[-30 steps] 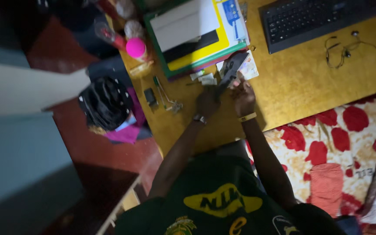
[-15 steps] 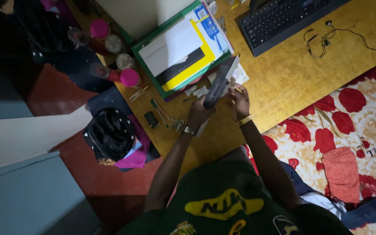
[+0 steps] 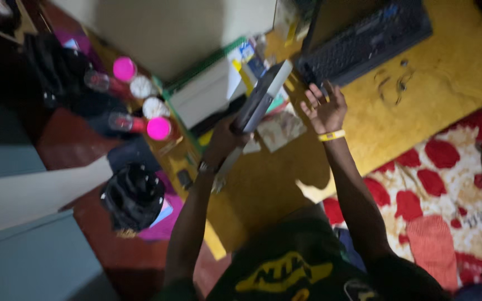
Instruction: The person organizes folders, notebooks, and stationery items on a desk, moving a monitor aside and handling various items like pens, small documents, and several multicolored files.
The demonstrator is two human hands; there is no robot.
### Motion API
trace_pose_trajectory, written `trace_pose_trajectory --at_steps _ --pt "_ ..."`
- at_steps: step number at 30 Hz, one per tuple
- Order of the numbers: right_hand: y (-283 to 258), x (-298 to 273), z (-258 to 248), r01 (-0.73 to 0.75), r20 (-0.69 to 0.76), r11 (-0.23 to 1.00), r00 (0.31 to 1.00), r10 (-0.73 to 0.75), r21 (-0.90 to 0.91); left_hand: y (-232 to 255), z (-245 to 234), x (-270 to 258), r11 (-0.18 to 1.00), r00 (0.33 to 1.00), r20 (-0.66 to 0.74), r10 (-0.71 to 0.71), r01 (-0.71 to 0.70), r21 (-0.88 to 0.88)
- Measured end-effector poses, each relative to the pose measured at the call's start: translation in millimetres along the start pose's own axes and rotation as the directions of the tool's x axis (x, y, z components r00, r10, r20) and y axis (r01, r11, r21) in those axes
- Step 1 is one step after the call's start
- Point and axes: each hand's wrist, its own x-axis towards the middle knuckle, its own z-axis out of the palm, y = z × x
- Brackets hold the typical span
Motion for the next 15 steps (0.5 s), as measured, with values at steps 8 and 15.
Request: trace_pose_trajectory --at_steps 8,15 --pt "-62.9 63.5 -44.0 -0.156 0.248 0.982 0.961 0.124 0.111 32.4 42.7 -2.5 0.905 0.943 -0.042 -0.331 0.305 -0.297" --pt "-90.5 70.5 -54.7 -0.292 0.375 0.956 0.89 0.257 0.037 35.5 138.3 -17.4 0.875 0.954 -0.049 -0.294 0.249 -0.416"
